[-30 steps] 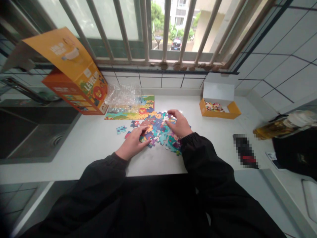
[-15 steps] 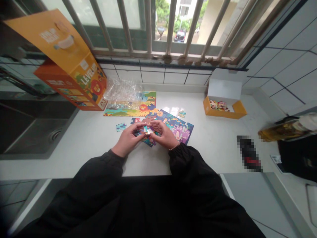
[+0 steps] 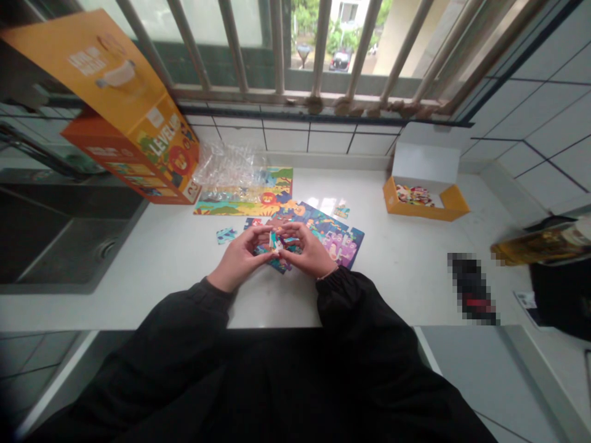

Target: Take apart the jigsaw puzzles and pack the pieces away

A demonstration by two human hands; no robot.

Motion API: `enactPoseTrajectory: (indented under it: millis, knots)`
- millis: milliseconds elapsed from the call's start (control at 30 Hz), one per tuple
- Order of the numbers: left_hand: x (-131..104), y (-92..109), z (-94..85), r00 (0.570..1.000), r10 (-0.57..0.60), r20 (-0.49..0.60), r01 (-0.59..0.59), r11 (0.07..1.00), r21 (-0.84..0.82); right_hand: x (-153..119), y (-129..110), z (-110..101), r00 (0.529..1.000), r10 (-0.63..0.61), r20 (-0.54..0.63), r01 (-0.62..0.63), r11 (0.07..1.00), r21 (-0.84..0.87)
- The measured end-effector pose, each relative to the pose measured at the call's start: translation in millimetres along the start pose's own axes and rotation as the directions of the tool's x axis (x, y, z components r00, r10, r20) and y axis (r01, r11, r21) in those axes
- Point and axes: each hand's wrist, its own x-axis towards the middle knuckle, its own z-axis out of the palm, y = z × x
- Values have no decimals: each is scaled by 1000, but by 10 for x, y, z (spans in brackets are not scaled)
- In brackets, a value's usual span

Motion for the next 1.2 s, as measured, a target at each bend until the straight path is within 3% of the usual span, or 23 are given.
enactPoseTrajectory:
  millis: [233, 300, 367, 433, 533, 633, 800, 900, 1033, 1200]
  knots:
    - [14, -28, -24, 999, 5, -38, -6, 999, -45, -29, -15, -1, 999, 20, -26, -19, 998, 55]
    - [17, -21, -44, 994, 5, -106, -2, 1000, 24, -42, -31, -11, 994, -43, -100, 37, 997, -69]
    - [19, -20, -72, 978, 17, -210, 2, 996, 89, -47, -45, -13, 975, -161, -152, 110, 948, -298]
    - [20, -23, -105, 951, 47, -306, -5, 990, 138, -46, -52, 4, 961, -266, -80, 190, 839, -509]
    - [18, -4, -140, 924, 144, -354, -31, 952, 305, -46, -48, 57, 957, -256, 138, 282, 699, -657]
    - [11, 50, -137, 934, 242, -263, -84, 863, 497, -57, -47, 89, 957, -231, 173, 285, 666, -689]
    - [4, 72, -65, 952, 301, -48, -210, 763, 612, -77, -72, 39, 932, -356, -67, 212, 686, -696]
    - [3, 23, -23, 962, 270, 50, -237, 726, 645, -73, -63, 17, 905, -381, -190, 135, 680, -721]
    - [7, -50, 0, 970, 183, 158, -241, 686, 686, -67, -29, 27, 908, -359, -216, 98, 683, -724]
    - [13, -88, 1, 979, 138, 151, -205, 668, 715, -45, -56, 23, 902, -355, -245, 61, 666, -743]
